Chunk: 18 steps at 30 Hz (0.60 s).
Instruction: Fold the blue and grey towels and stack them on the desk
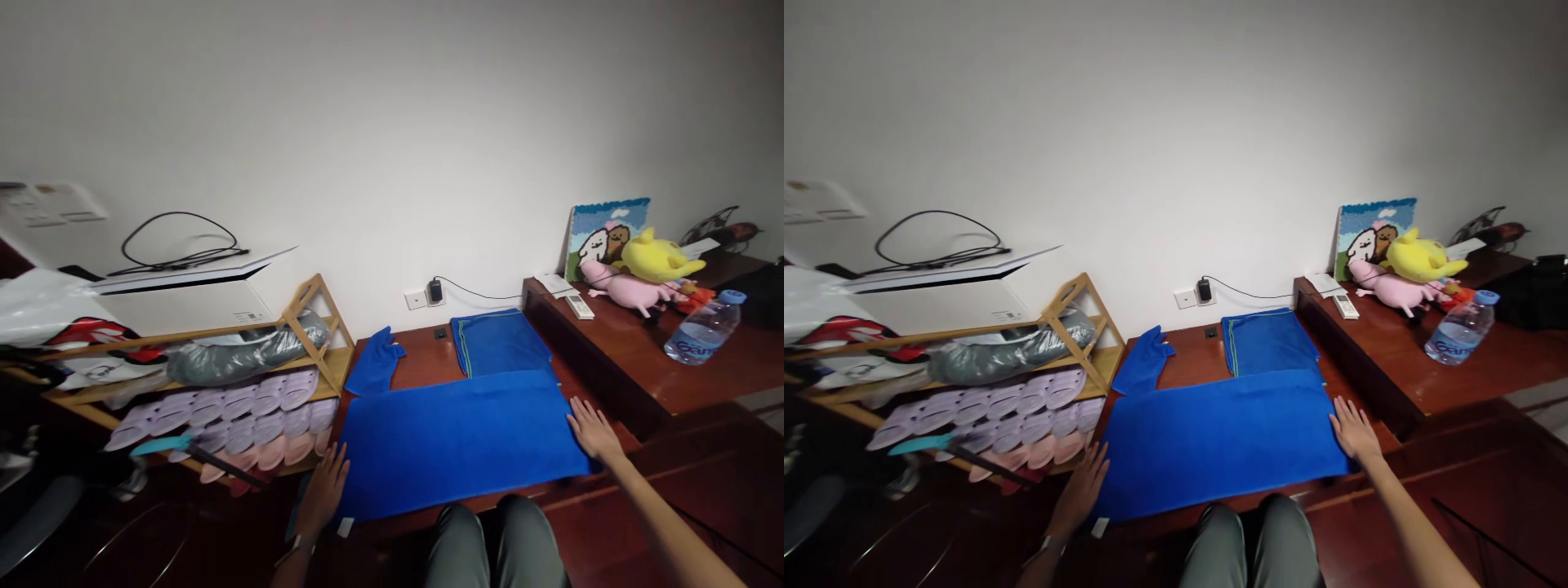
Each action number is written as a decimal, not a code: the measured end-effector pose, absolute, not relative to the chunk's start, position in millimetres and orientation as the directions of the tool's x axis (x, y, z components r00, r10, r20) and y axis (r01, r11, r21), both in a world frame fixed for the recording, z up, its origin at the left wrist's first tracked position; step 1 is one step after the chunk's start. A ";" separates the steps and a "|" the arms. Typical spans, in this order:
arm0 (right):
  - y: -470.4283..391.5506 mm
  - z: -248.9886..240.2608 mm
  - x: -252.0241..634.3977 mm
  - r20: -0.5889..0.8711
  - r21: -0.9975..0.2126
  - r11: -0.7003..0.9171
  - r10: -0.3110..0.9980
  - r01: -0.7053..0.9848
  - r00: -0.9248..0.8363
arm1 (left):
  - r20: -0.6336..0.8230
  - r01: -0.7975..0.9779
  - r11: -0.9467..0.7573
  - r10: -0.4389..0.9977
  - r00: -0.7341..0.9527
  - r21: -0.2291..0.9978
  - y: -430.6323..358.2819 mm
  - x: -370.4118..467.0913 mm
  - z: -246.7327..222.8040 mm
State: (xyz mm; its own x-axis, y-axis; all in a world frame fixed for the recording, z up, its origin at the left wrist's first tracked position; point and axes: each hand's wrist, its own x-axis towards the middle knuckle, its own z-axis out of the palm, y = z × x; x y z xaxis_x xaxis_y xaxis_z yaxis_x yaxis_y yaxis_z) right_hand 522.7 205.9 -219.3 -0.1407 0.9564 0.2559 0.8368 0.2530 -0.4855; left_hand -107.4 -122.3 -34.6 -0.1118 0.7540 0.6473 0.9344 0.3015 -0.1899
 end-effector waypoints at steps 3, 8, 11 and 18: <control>183.7 -210.2 500.9 0.406 -0.492 0.326 0.906 0.807 -0.118 | 0.673 0.942 0.281 0.735 -0.087 -0.185 -125.6 -73.2 -46.2; 109.9 -186.5 384.6 0.618 -0.439 0.665 0.712 0.604 -0.335 | 0.677 0.928 0.279 0.735 -0.040 -0.249 -128.3 -4.0 -83.5; 89.1 -191.6 355.7 0.604 -0.430 0.718 0.679 0.547 -0.416 | 0.649 0.900 0.300 0.760 -0.024 -0.318 -149.8 -12.3 -94.6; 140.8 -244.9 449.2 0.516 -0.487 0.555 0.806 0.675 -0.291 | 0.628 0.903 0.330 0.773 -0.090 -0.275 -192.1 -66.9 -89.2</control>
State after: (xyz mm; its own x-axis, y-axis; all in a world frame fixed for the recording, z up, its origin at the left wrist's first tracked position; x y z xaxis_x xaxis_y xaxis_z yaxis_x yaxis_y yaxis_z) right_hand 449.2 140.8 -244.9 -0.2909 0.8059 0.5157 0.6748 0.5549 -0.4865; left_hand -66.9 -192.1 -89.2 -0.0904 0.7726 0.6284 0.9031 0.3296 -0.2753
